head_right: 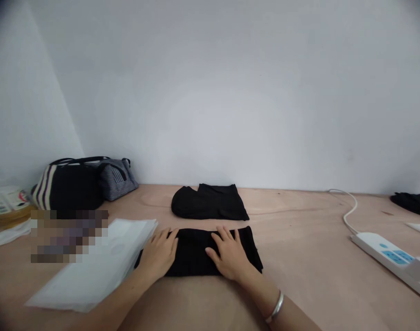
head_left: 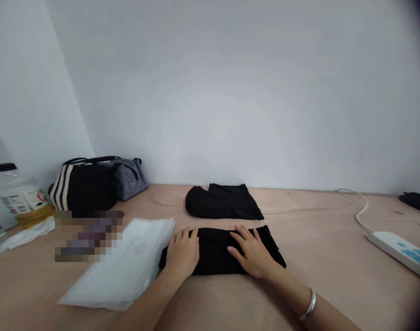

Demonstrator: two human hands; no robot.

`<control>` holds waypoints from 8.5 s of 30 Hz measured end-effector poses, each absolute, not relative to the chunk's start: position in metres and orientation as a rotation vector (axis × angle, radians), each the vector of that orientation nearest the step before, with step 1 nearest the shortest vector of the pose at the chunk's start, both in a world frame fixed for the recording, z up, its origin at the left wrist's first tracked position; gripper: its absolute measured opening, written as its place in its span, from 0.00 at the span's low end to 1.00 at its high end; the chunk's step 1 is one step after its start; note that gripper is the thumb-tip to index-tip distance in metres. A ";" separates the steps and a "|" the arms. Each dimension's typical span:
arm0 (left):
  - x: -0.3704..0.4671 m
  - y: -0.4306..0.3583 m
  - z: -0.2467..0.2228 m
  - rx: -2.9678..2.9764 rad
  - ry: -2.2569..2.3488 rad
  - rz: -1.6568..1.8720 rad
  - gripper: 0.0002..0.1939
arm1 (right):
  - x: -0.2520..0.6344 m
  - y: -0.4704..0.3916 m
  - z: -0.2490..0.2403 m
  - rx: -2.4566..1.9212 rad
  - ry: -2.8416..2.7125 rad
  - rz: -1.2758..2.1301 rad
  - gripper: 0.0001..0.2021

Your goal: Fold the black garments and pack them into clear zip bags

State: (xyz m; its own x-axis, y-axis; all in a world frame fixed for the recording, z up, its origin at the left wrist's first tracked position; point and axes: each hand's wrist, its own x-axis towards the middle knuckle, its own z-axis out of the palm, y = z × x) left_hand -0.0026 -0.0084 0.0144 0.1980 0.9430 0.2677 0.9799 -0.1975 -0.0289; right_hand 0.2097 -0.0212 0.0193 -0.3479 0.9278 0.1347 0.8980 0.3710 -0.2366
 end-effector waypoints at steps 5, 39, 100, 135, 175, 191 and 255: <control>-0.011 -0.006 0.012 -2.308 -1.882 -0.219 0.25 | 0.168 -0.025 0.021 -1.364 -2.442 0.258 0.26; 0.001 0.002 0.019 -2.355 -1.680 -1.835 0.12 | 0.200 0.003 0.021 -1.492 -2.026 0.275 0.13; -0.004 -0.030 0.017 -3.090 -1.503 -0.662 0.32 | 0.212 -0.036 0.034 -1.272 -2.506 0.296 0.23; -0.021 -0.018 0.049 -2.372 -1.748 -0.492 0.12 | 0.210 -0.035 0.024 -1.872 -2.237 -0.114 0.33; 0.038 0.009 -0.002 -2.785 -1.713 -0.725 0.10 | 0.211 -0.035 0.032 -1.414 -2.467 0.606 0.27; 0.037 0.003 0.004 -2.833 -1.689 -0.970 0.13 | 0.218 0.005 0.033 -1.178 -2.588 0.653 0.23; -0.011 -0.035 0.018 -2.918 -0.720 -0.369 0.25 | 0.244 -0.048 0.008 -1.152 -2.744 -0.066 0.28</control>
